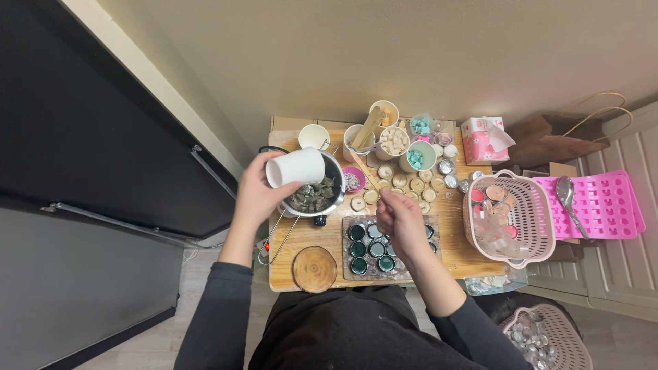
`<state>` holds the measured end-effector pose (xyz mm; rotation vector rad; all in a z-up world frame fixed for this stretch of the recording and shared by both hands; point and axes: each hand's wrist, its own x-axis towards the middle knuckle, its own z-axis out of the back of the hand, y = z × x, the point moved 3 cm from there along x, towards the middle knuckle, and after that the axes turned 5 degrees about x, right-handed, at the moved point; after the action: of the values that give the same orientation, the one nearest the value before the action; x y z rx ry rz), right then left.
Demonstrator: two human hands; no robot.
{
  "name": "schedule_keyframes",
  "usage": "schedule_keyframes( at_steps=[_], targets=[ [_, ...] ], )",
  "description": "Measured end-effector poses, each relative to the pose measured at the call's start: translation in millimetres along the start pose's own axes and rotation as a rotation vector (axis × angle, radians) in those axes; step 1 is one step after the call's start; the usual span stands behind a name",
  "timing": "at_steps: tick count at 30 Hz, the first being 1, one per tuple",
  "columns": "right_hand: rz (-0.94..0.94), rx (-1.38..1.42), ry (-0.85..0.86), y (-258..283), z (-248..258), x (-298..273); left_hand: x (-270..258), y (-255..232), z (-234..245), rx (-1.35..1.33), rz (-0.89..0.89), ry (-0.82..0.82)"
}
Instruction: The worker prepares and arranges components for making small decorative candles, including wiping containers and sorting decorative wax segments.
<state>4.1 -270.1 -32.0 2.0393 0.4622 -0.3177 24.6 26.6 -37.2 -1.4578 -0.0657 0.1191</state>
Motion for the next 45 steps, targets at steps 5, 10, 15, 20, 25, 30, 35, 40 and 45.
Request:
schedule_keyframes(
  at_steps=[5, 10, 15, 20, 25, 30, 35, 40, 45],
  targets=[
    [0.075, -0.145, 0.020, 0.0, 2.1, 1.2, -8.1, 25.6, 15.7, -0.020, -0.041, 0.074],
    [0.191, -0.347, 0.075, 7.5, -12.8, -3.3, -17.9, -3.6, 10.3, -0.021, -0.135, 0.198],
    [0.374, -0.556, 0.193, 12.2, -25.3, -10.5, -16.6, 3.6, -1.1, -0.278, -0.100, 0.280],
    [0.550, -0.821, 0.191, 35.2, -47.3, -24.6, -13.9, 9.1, -0.6, -0.158, -0.122, 0.231],
    [0.795, -1.082, 0.205, 68.4, -86.5, -41.3, -16.2, -24.3, -1.4, -0.149, -0.225, 0.209],
    [1.067, -1.304, 0.195, 83.1, -109.3, -42.5, -21.4, -54.6, 2.0, 0.292, -0.275, 0.068],
    [1.172, -1.400, 0.260, 76.0, -121.3, -30.2, -25.1, -55.4, 1.3, 0.341, -0.308, 0.070],
    [1.135, -1.502, 0.335, 62.5, -123.8, -18.9, -27.8, -61.7, 1.5, 0.354, -0.363, 0.072],
    [0.994, -1.449, 0.471, 54.3, -124.8, -18.6, -28.9, -67.3, 3.3, 0.390, -0.405, 0.071]
  ],
)
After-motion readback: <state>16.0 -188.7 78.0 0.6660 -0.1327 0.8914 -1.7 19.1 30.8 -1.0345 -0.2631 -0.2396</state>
